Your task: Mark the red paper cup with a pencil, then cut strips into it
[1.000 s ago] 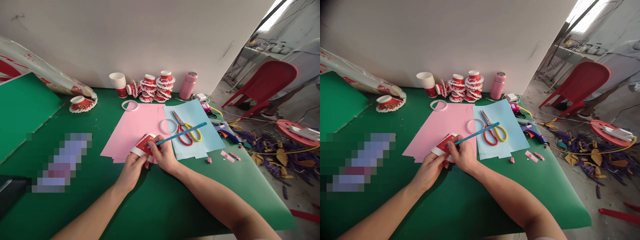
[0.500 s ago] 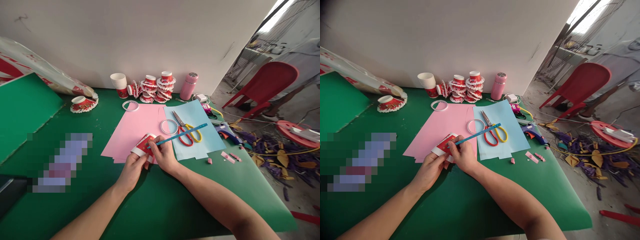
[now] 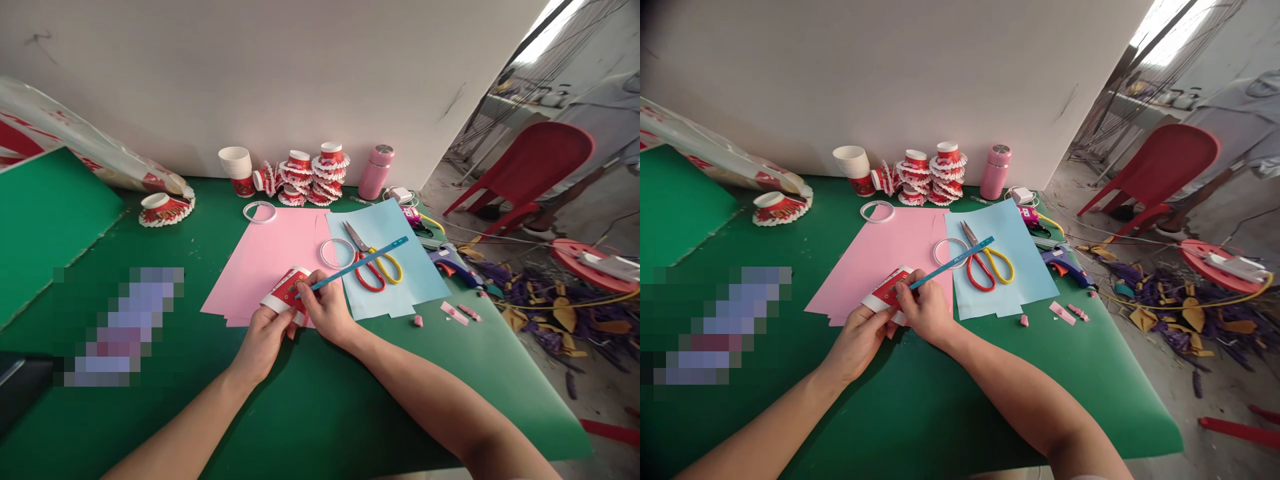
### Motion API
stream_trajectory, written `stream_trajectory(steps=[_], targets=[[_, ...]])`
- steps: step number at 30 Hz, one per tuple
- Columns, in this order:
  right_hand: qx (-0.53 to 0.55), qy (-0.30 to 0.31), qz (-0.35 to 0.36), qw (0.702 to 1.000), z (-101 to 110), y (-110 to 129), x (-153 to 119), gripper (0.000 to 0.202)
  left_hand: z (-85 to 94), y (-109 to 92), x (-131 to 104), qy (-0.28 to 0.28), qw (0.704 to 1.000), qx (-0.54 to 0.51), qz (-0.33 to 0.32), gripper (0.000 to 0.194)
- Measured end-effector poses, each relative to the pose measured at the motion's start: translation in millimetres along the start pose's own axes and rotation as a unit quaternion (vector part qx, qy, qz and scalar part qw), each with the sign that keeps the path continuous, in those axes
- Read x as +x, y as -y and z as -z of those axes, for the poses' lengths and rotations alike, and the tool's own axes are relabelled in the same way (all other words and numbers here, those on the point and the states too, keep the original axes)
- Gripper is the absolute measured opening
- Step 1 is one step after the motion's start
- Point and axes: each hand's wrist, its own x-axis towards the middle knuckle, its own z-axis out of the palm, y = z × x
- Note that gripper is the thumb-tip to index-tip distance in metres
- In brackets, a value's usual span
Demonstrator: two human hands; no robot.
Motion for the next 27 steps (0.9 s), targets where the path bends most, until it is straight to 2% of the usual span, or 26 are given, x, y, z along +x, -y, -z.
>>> stream_trajectory(steps=[6, 15, 27], targets=[[0.006, 0.0, 0.008, 1.0, 0.2, 0.7, -0.2, 0.022, 0.0, -0.7, -0.4, 0.005, 1.0, -0.008, -0.003, 0.023], [0.027, -0.014, -0.016, 0.999, -4.1, -1.1, -0.8, 0.023, 1.2, 2.6, 1.8, -0.004, 1.0, -0.005, 0.007, 0.017], [0.002, 0.002, 0.008, 1.0, -0.4, 0.2, -0.4, 0.02, -1.8, -2.8, -1.1, -0.013, 1.0, -0.022, 0.005, 0.022]])
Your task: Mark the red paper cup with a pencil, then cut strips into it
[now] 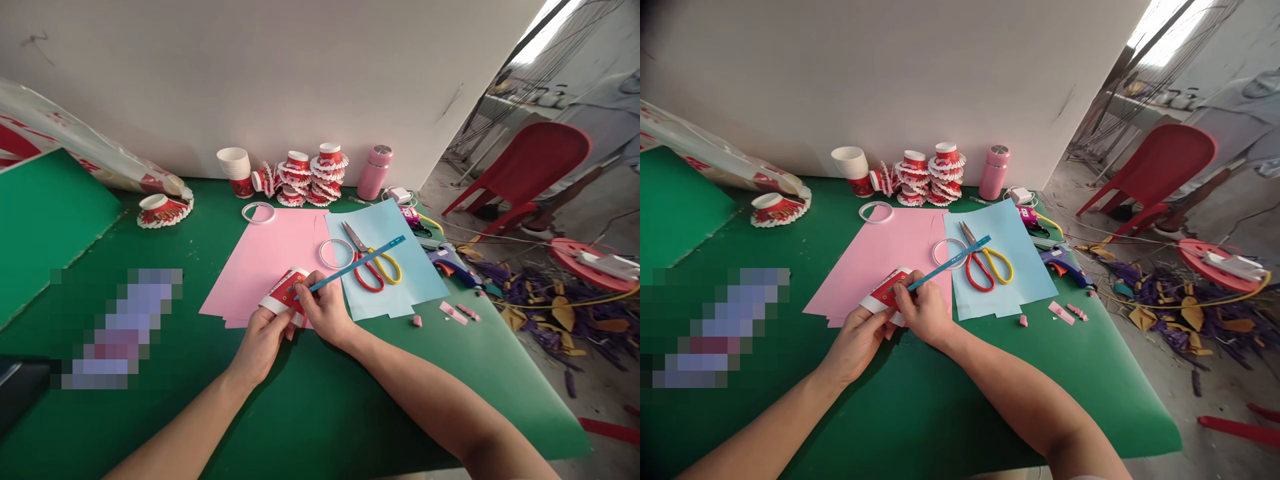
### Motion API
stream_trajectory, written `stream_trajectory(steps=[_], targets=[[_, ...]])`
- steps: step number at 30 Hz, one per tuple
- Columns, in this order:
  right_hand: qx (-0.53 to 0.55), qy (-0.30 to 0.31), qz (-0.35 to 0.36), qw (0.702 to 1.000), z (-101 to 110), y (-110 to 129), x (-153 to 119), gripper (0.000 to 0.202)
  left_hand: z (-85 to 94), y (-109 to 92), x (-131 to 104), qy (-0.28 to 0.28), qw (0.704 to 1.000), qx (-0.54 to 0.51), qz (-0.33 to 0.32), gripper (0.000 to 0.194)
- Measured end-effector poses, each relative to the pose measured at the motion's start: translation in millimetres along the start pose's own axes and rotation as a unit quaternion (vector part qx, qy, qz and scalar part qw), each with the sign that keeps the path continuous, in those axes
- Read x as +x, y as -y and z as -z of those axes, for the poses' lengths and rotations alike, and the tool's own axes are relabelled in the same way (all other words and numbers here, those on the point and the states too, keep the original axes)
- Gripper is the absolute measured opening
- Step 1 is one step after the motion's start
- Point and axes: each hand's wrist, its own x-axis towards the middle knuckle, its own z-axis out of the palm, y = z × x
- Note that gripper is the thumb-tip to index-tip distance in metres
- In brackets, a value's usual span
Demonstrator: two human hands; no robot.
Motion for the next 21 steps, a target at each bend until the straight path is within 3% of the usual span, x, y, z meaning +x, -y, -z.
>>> stream_trajectory(steps=[6, 21], targets=[[0.003, 0.004, 0.001, 1.0, 1.6, 2.3, -0.4, 0.02, -0.8, -0.9, 0.8, 0.007, 1.0, -0.012, 0.007, 0.029], [-0.005, -0.003, -0.003, 1.0, -0.6, -1.8, -0.1, 0.02, -1.3, -0.8, 1.0, -0.013, 1.0, -0.011, 0.016, 0.013]])
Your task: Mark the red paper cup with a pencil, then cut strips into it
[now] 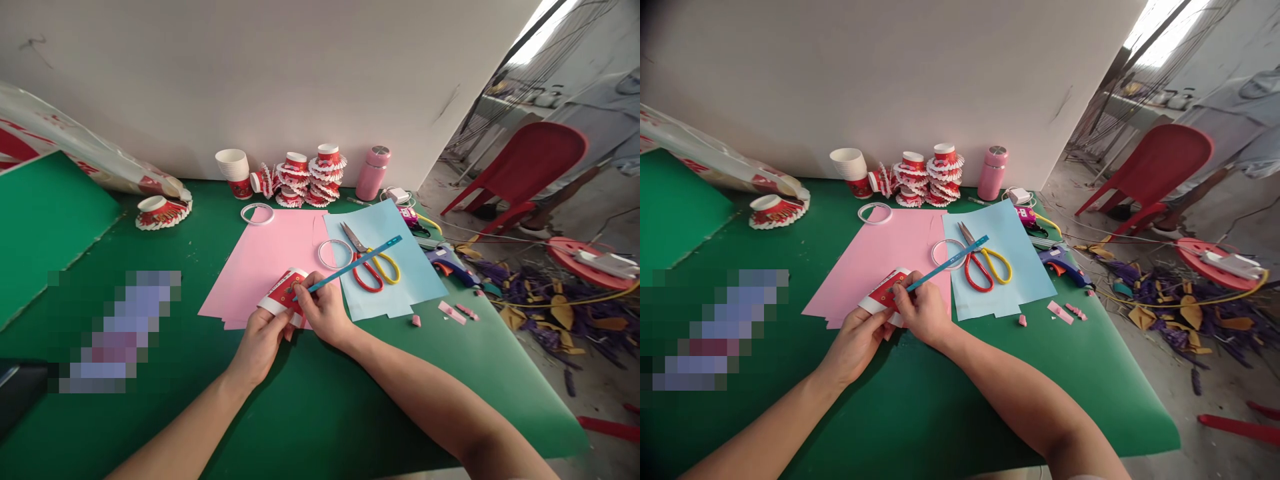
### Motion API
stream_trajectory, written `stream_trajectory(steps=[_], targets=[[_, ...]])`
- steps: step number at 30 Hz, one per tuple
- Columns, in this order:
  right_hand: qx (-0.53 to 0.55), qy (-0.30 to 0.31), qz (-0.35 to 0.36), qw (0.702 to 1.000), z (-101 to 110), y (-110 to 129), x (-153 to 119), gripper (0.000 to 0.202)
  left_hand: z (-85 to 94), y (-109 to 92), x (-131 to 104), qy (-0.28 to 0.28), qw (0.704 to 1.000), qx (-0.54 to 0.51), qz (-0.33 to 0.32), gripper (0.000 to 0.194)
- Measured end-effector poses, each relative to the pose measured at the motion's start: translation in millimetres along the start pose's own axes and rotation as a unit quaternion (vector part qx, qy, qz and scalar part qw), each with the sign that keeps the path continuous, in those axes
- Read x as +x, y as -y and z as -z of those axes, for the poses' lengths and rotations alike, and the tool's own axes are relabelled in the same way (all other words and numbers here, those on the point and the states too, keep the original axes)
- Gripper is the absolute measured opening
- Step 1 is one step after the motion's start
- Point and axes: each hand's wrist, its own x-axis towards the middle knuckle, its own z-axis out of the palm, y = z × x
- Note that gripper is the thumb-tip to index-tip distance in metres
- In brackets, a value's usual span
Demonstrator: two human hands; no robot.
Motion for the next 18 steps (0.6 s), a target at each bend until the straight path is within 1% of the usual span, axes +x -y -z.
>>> stream_trajectory(steps=[4, 8, 14, 18], targets=[[-0.01, 0.001, 0.01, 1.0, 1.8, 2.2, 0.0, 0.02, 0.6, 0.4, -0.4, 0.006, 1.0, -0.003, -0.009, 0.02], [-0.009, -0.001, 0.016, 1.0, 2.2, 2.1, -0.2, 0.02, 2.5, 2.4, -0.1, 0.01, 1.0, -0.005, -0.012, 0.02], [0.008, 0.0, -0.001, 1.0, 0.0, -1.3, -0.7, 0.02, 3.1, 3.4, 0.0, 0.015, 1.0, 0.001, -0.015, 0.024], [-0.003, -0.002, -0.002, 1.0, -0.1, -2.5, 0.0, 0.02, 2.8, 3.1, 0.2, 0.012, 1.0, 0.0, -0.013, 0.025]])
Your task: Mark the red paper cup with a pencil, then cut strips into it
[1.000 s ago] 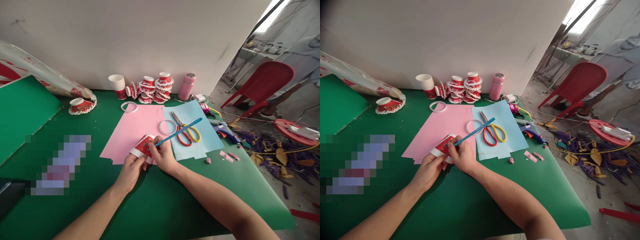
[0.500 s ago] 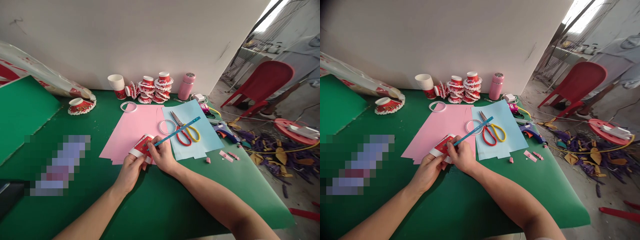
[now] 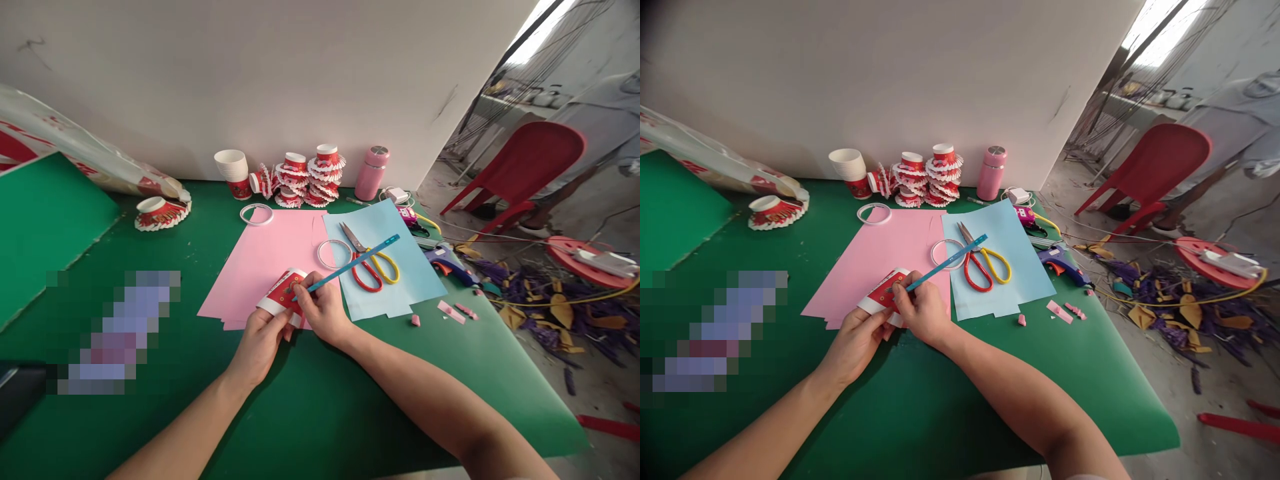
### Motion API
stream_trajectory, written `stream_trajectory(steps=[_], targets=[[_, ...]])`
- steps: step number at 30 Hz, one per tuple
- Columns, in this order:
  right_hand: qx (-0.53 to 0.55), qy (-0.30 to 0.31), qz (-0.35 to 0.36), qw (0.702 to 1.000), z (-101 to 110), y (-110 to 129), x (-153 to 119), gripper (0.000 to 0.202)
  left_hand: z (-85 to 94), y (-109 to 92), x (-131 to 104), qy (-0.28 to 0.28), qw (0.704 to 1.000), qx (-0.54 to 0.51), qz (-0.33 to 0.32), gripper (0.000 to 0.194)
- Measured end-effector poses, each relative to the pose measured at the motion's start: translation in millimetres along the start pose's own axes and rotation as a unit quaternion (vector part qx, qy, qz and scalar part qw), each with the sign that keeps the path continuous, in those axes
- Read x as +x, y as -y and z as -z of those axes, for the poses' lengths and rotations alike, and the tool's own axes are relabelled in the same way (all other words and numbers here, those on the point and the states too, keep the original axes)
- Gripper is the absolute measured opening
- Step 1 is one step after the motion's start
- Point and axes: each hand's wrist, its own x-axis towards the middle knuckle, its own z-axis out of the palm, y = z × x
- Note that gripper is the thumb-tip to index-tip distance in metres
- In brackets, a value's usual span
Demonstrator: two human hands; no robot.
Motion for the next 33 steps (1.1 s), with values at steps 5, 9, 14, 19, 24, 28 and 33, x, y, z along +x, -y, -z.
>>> stream_trajectory(steps=[5, 9, 14, 19, 24, 28, 33], targets=[[0.002, 0.002, 0.015, 1.0, 2, 0, 1, 0.021, -1.0, -1, -1, -0.001, 1.0, -0.01, 0.0, 0.034], [0.056, -0.023, 0.013, 0.998, 2, -3, 4, 0.024, -1.8, -3, 0, -0.01, 0.999, -0.034, 0.01, 0.021], [0.123, -0.147, 0.038, 0.981, 5, -12, 10, 0.026, -1.2, -7, 4, -0.028, 0.991, -0.122, 0.051, 0.015], [0.067, -0.136, 0.09, 0.984, 12, -8, 8, 0.029, -0.8, -13, 2, -0.02, 0.98, -0.166, 0.105, 0.018], [0.059, -0.051, 0.07, 0.994, 11, -4, 4, 0.034, 0.2, -16, 1, -0.011, 0.975, -0.192, 0.116, 0.019], [0.058, -0.068, 0.061, 0.994, 8, -10, 6, 0.034, 1.4, -14, 0, 0.032, 0.979, -0.187, 0.076, 0.016], [0.047, -0.065, 0.059, 0.995, 7, -13, 7, 0.033, 0.4, -11, 0, 0.045, 0.986, -0.146, 0.065, 0.014]])
